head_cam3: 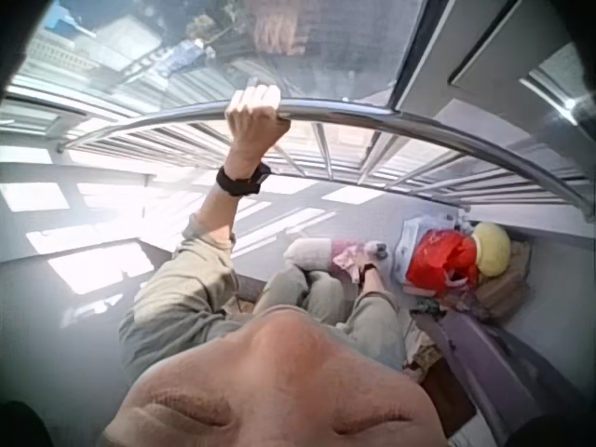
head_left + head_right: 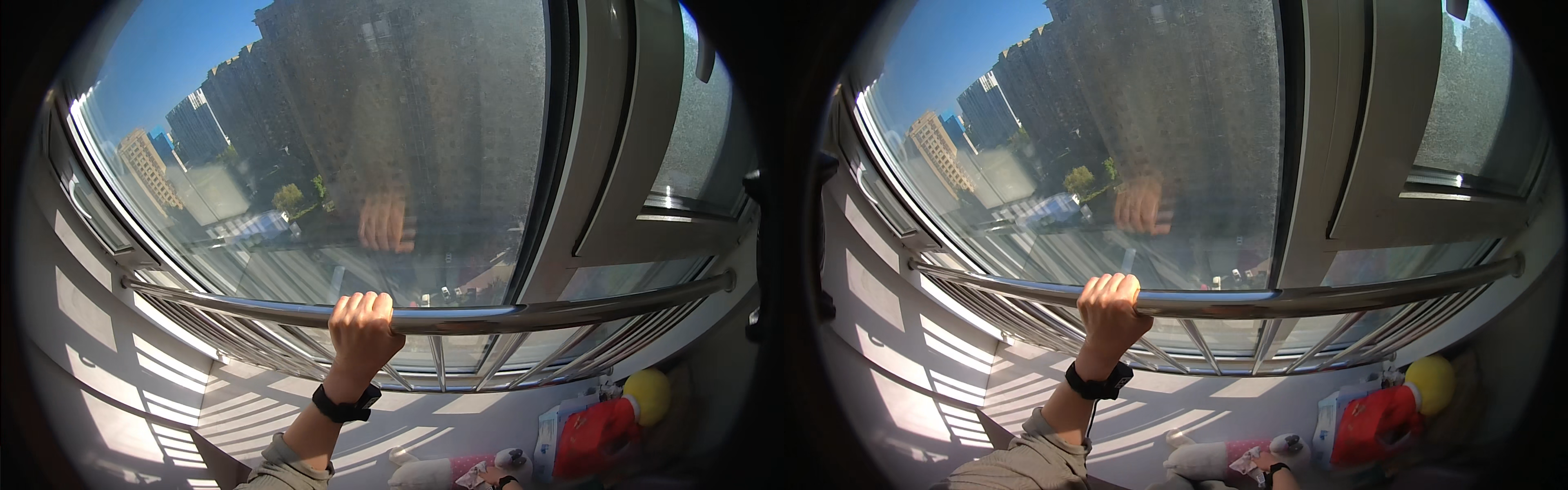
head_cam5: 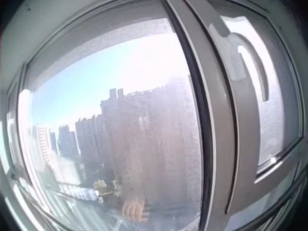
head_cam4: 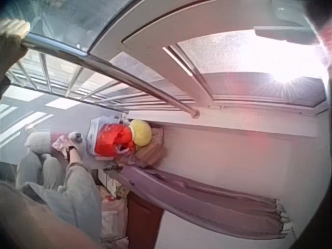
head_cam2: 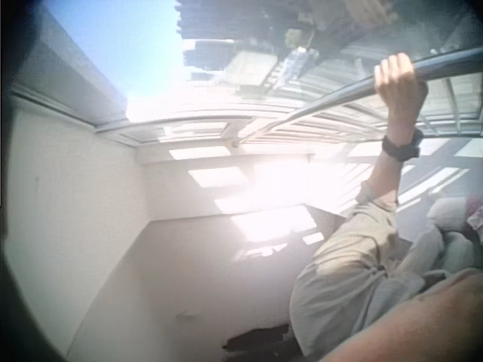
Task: The person wipes the interior surface of a balcony window and its metal frame using a white cloth. They move the cloth across the glass and along the frame, then open the window and continue wiping the glass and frame.
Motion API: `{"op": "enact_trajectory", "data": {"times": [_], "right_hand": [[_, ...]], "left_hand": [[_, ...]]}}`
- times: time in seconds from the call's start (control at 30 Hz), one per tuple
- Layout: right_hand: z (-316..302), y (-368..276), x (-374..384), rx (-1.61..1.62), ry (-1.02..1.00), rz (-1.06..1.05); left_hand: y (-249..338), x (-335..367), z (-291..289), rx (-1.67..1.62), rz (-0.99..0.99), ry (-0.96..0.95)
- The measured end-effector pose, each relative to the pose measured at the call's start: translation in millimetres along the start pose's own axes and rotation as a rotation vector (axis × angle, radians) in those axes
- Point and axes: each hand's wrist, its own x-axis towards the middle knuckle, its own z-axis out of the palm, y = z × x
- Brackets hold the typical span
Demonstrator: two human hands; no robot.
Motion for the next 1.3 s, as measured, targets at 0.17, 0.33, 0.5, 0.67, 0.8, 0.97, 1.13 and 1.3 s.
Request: {"op": "enact_trajectory", "data": {"times": [0.17,0.33,0.5,0.67,0.8,0.97,1.13,1.3], "right_hand": [[-122,-100,-1,0.226,0.180,-0.126],[-213,-187,-4,0.283,0.218,-0.270],[-248,-234,-11,0.275,0.176,-0.347],[-259,-251,-24,0.287,0.152,-0.340],[-271,-258,-43,0.300,0.147,-0.306],[-283,-260,-75,0.347,0.169,-0.233],[-265,-234,-125,0.495,0.212,-0.072],[-210,-199,-203,0.821,0.265,0.205]], "left_hand": [[-4,-2,2,-0.032,-0.017,-0.022],[-3,-7,2,-0.006,-0.031,-0.179],[-6,-13,14,0.004,-0.023,-0.193],[-9,-22,25,0.017,-0.016,-0.213],[-9,-17,18,-0.021,-0.015,-0.265],[-11,13,-4,-0.133,-0.104,-0.721],[-11,35,-22,-0.178,-0.157,-0.887],[-10,42,-26,-0.070,-0.158,-0.918]]}}
